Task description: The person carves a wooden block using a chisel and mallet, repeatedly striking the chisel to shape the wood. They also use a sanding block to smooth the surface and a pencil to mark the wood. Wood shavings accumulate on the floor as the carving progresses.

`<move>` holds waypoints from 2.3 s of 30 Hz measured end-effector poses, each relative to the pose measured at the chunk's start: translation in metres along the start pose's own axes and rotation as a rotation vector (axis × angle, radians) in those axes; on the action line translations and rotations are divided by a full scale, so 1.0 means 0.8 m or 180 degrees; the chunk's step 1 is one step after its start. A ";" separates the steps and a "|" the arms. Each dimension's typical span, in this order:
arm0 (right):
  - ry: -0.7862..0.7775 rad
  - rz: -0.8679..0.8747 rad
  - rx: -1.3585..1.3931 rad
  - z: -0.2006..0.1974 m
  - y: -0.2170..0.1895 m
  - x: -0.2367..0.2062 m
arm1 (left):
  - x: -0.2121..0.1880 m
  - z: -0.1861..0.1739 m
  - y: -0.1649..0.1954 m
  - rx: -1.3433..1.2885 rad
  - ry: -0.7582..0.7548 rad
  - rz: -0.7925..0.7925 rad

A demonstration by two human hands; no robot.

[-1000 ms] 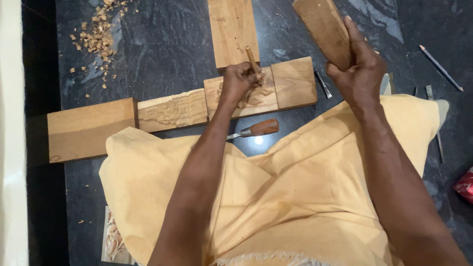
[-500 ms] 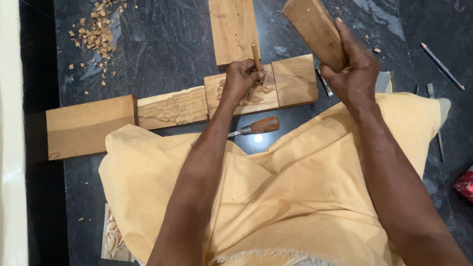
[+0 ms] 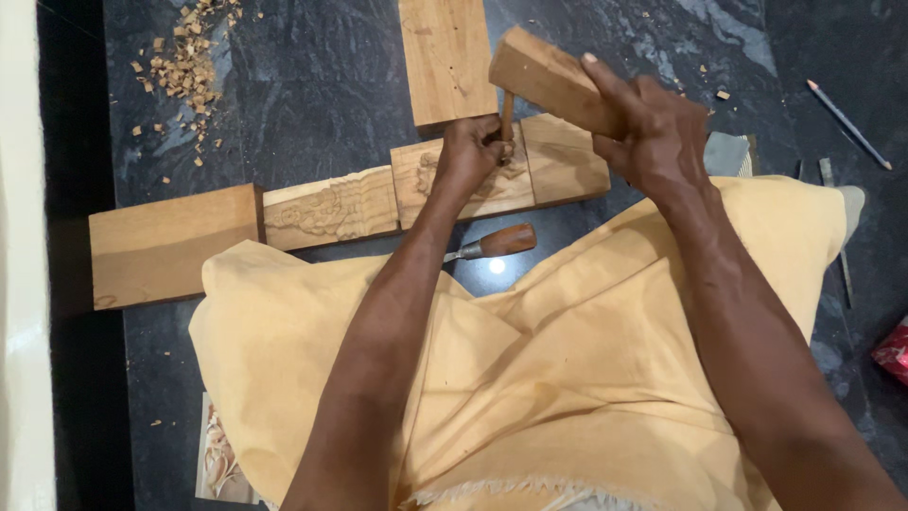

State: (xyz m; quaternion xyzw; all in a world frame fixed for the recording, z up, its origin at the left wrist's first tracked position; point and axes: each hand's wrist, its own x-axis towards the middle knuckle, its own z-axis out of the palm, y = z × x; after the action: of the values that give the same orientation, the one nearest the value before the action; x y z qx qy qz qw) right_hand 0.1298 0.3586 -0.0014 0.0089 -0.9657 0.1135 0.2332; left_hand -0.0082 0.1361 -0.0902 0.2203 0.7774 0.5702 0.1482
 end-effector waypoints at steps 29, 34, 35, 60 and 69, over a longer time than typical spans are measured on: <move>0.0470 0.0944 0.1752 0.017 0.023 -0.005 | 0.003 -0.067 0.049 -0.1173 -0.0325 -0.0414; 0.0289 0.1444 0.2204 0.038 0.052 -0.009 | -0.010 -0.084 0.059 -0.1689 0.0642 -0.0355; 0.0108 0.1654 0.1961 0.044 0.051 -0.008 | -0.013 -0.078 0.058 -0.1779 0.0690 -0.0438; -0.0838 0.1779 0.1131 0.090 -0.002 0.016 | -0.049 0.027 -0.006 0.0856 0.1555 0.0426; -0.0760 0.1899 0.1282 0.090 0.000 0.014 | -0.032 0.069 0.017 -0.2982 0.1265 -0.0353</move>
State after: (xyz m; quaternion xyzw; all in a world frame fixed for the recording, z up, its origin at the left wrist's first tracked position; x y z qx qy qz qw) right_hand 0.0877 0.3426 -0.0584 -0.2139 -0.9046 0.3622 0.0693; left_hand 0.0425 0.1720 -0.0947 -0.0240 0.4621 0.8796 0.1103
